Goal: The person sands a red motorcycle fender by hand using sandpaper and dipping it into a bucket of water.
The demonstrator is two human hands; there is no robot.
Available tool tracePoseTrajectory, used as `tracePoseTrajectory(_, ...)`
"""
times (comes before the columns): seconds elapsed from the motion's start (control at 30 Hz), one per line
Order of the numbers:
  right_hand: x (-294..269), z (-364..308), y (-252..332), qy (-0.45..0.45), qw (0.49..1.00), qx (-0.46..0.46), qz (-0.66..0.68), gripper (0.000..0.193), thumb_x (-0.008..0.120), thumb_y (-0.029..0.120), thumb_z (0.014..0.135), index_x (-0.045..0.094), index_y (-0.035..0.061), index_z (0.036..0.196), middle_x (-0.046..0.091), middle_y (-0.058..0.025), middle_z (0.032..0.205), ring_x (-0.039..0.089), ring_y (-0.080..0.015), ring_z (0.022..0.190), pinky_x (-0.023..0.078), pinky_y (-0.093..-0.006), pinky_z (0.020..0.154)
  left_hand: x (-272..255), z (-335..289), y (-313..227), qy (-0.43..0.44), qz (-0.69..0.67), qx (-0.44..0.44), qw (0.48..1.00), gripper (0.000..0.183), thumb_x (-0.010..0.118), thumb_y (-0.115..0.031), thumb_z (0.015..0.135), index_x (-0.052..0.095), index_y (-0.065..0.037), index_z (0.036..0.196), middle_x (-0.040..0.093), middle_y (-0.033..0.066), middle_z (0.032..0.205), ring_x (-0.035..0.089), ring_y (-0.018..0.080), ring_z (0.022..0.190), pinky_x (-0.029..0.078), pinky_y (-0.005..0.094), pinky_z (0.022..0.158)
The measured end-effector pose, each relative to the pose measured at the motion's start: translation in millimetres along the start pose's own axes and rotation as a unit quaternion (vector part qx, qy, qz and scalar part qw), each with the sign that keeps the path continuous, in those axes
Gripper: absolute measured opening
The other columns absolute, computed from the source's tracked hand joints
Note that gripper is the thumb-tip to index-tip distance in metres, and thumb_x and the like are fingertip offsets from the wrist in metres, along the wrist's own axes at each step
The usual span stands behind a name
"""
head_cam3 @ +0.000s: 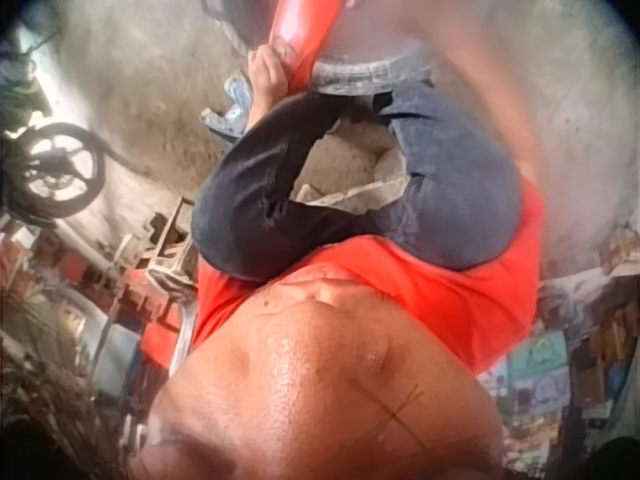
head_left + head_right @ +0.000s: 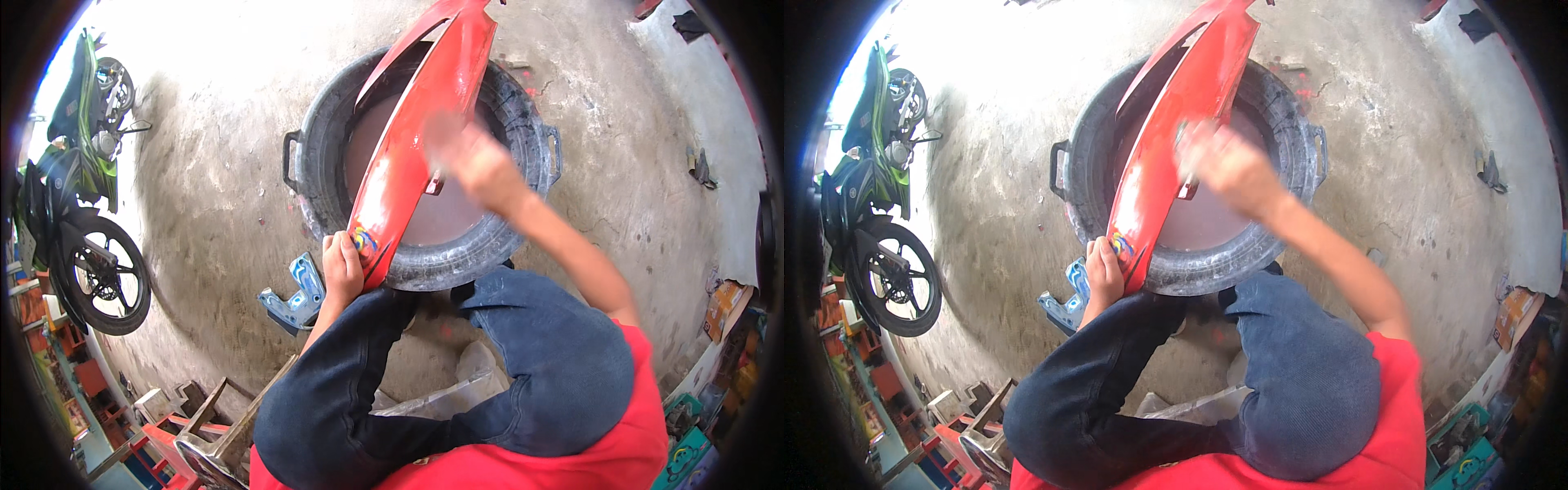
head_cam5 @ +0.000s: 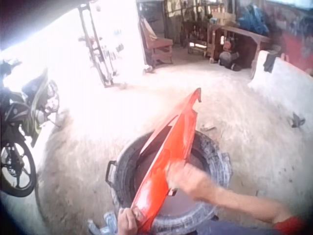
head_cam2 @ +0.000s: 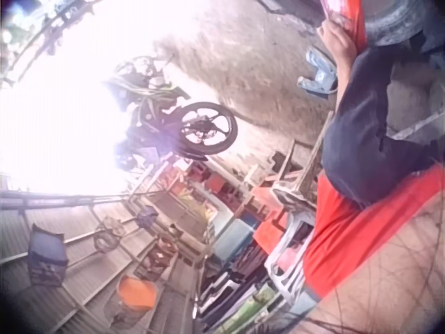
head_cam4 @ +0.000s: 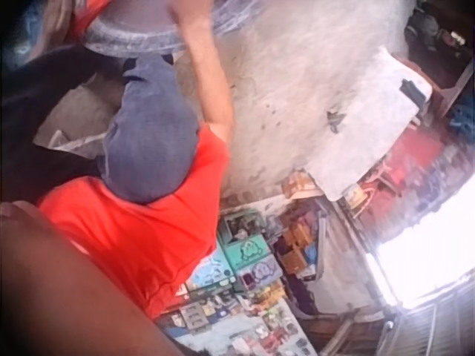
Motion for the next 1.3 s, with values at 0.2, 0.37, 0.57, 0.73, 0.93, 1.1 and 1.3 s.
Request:
tracePoseTrajectory(0.2,0,4,-47,0.087,0.989,0.120,-0.019,0.035,0.059,0.016,0.091,0.071,0.0051,0.122,0.072,-0.0124,0.129,0.067,-0.0269,0.122,0.053,-0.0398,0.105,8,-1,-2,0.013,-0.005,-0.002,1.000,0.036,0.037,-0.021,0.110,0.051,-0.003,0.081,0.054,0.0173,0.077,0.050,0.0374,0.078,0.040,0.0472,0.077)
tracePoseTrajectory(0.37,3,-2,36,0.030,0.997,-0.043,0.054,0.037,0.060,0.015,0.090,0.070,0.0046,0.124,0.071,-0.0128,0.131,0.067,-0.0253,0.125,0.054,-0.0401,0.107,8,-1,4,0.007,-0.005,0.005,1.000,0.036,0.036,-0.020,0.110,0.051,-0.002,0.082,0.053,0.0179,0.077,0.049,0.0382,0.078,0.040,0.0489,0.076)
tracePoseTrajectory(0.57,10,13,-65,-0.026,0.992,0.115,-0.035,0.031,0.056,0.014,0.094,0.072,0.0087,0.120,0.070,-0.0150,0.131,0.065,-0.0267,0.127,0.050,-0.0385,0.112,7,2,-4,0.012,0.010,0.010,1.000,0.036,0.036,-0.020,0.109,0.051,-0.002,0.083,0.054,0.0186,0.078,0.049,0.0393,0.079,0.040,0.0491,0.076)
tracePoseTrajectory(0.73,21,12,34,0.009,0.994,-0.065,0.083,0.027,0.059,0.018,0.093,0.074,0.0166,0.115,0.073,-0.0065,0.129,0.066,-0.0250,0.126,0.054,-0.0377,0.107,6,3,-1,0.009,-0.005,0.004,1.000,0.036,0.035,-0.020,0.110,0.051,-0.002,0.083,0.054,0.0186,0.078,0.049,0.0396,0.079,0.039,0.0492,0.076)
tracePoseTrajectory(0.93,12,21,-56,-0.042,0.997,0.045,0.037,0.028,0.055,0.013,0.093,0.072,0.0077,0.115,0.070,-0.0142,0.132,0.064,-0.0279,0.128,0.048,-0.0428,0.114,11,1,-2,0.019,-0.002,0.011,1.000,0.038,0.034,-0.023,0.110,0.051,-0.002,0.083,0.054,0.0185,0.078,0.049,0.0398,0.079,0.039,0.0495,0.076)
tracePoseTrajectory(1.1,13,21,-31,-0.013,0.997,-0.032,0.069,0.032,0.055,0.014,0.092,0.072,0.0072,0.119,0.072,-0.0128,0.129,0.067,-0.0263,0.124,0.051,-0.0410,0.111,7,0,-1,0.016,0.003,-0.005,1.000,0.037,0.035,-0.022,0.110,0.051,-0.001,0.083,0.055,0.0186,0.079,0.049,0.0398,0.079,0.039,0.0493,0.076)
tracePoseTrajectory(1.3,11,18,-12,-0.023,0.994,-0.051,0.099,0.034,0.053,0.013,0.095,0.071,0.0078,0.124,0.072,-0.0125,0.130,0.066,-0.0244,0.127,0.052,-0.0421,0.109,2,1,-3,0.002,0.006,0.011,1.000,0.037,0.035,-0.021,0.110,0.051,-0.002,0.083,0.054,0.0193,0.079,0.049,0.0395,0.079,0.039,0.0491,0.075)
Point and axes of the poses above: each hand's wrist, its own z-axis towards the middle knuckle, its own x-axis out of the palm, y = z × x, the point moved 7 cm from there along z, towards the middle knuckle
